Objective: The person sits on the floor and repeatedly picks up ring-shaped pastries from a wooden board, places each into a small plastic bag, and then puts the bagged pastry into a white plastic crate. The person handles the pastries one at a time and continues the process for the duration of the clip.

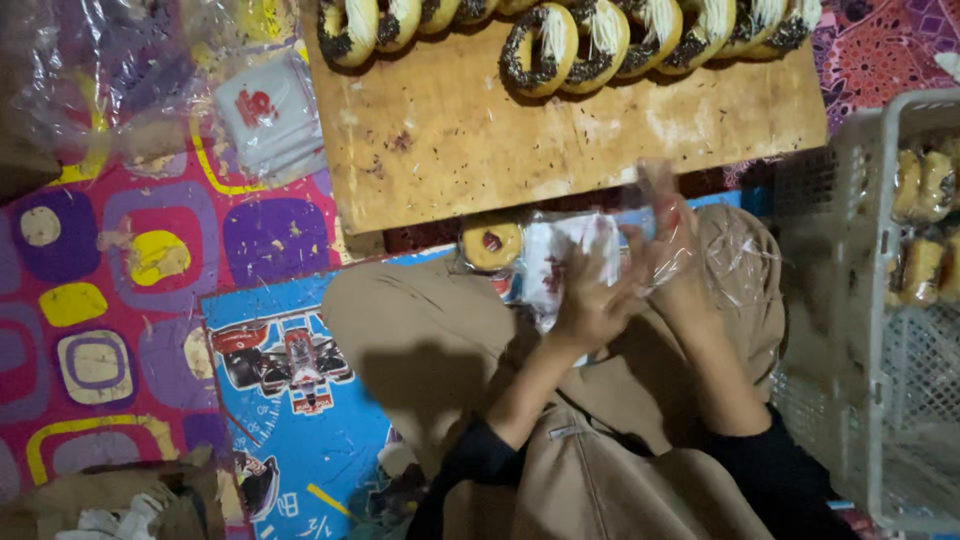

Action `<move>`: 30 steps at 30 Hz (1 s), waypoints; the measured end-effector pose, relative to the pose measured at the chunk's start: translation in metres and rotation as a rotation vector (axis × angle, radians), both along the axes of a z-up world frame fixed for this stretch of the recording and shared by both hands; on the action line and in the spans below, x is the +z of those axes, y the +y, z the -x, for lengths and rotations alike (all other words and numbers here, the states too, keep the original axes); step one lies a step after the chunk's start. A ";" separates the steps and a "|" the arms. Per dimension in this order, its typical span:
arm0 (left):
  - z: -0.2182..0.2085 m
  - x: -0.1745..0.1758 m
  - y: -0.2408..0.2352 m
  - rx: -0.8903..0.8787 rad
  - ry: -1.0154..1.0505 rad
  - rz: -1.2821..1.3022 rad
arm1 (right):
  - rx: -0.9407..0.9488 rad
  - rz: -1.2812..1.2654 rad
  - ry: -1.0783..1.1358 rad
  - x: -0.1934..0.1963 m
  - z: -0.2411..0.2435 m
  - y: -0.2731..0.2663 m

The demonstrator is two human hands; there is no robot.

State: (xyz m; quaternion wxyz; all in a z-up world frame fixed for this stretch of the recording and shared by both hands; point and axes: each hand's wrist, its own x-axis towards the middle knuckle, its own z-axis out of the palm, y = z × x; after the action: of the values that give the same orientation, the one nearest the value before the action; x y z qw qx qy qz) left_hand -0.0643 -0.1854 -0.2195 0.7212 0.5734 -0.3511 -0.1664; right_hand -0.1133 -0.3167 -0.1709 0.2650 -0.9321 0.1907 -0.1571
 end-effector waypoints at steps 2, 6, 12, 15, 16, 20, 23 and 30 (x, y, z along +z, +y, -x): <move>-0.029 0.001 0.004 0.089 0.421 0.283 | -0.187 -0.505 -0.010 0.010 -0.030 0.018; -0.148 -0.014 0.041 0.298 0.916 0.486 | 0.733 -0.180 0.150 0.018 -0.107 0.008; -0.221 -0.006 0.115 0.586 1.327 0.813 | 0.286 0.565 -0.053 -0.006 -0.224 -0.116; -0.228 0.002 0.113 0.351 1.292 1.011 | 0.348 0.444 -0.065 0.004 -0.221 -0.104; -0.228 0.006 0.110 0.427 1.344 1.054 | 0.314 0.289 -0.062 0.015 -0.212 -0.084; -0.214 0.029 0.082 0.545 1.382 1.177 | 0.231 -0.076 -0.115 0.083 -0.136 0.021; -0.164 0.057 0.056 0.514 1.178 1.044 | 0.124 -0.012 -0.125 0.119 -0.093 0.078; -0.096 0.075 0.065 0.133 1.000 0.992 | 0.402 -0.135 -0.279 0.122 -0.073 0.105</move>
State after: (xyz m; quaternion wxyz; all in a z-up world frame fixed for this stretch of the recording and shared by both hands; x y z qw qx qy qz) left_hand 0.0315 -0.1205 -0.1447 0.9809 0.0522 0.0235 -0.1856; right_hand -0.0405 -0.2114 -0.0494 0.3763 -0.9008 -0.0267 -0.2151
